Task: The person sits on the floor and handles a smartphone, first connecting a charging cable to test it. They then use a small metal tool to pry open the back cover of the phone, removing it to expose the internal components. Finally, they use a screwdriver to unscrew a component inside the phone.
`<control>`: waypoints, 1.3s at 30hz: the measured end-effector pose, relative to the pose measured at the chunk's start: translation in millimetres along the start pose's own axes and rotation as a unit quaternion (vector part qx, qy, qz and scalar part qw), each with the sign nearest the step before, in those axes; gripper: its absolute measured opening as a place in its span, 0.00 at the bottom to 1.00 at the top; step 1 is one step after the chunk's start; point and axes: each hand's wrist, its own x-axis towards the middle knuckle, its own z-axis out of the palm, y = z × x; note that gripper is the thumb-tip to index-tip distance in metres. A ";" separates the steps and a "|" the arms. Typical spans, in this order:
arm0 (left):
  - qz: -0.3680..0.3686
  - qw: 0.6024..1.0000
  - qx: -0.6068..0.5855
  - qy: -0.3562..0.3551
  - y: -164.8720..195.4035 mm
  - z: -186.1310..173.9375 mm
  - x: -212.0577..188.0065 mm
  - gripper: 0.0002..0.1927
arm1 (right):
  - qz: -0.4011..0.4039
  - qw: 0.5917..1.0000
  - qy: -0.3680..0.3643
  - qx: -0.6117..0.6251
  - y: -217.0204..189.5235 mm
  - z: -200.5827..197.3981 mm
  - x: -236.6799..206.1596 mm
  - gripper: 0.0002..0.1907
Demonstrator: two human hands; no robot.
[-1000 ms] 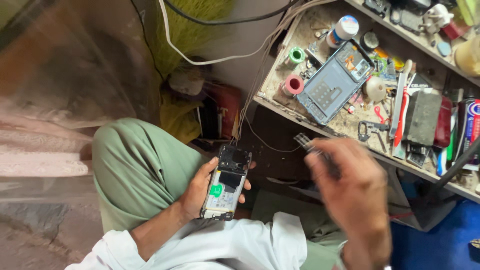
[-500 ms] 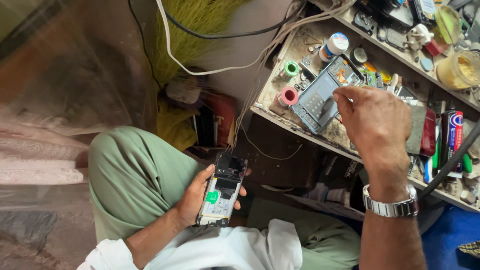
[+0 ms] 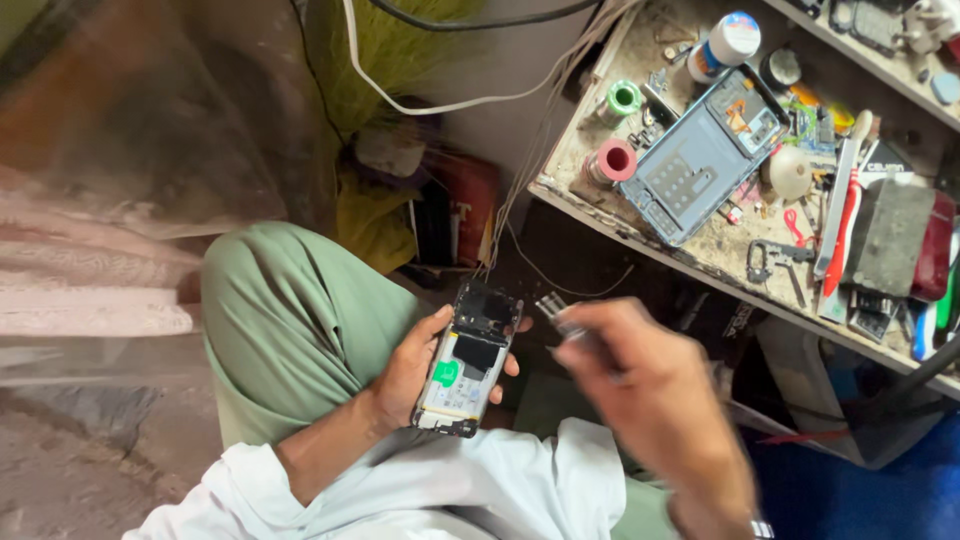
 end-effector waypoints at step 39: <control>0.012 0.948 0.303 0.095 -23.6 -29.0 -2.8 0.38 | -0.075 0.989 0.056 -0.115 -10.5 54.7 -0.7 0.05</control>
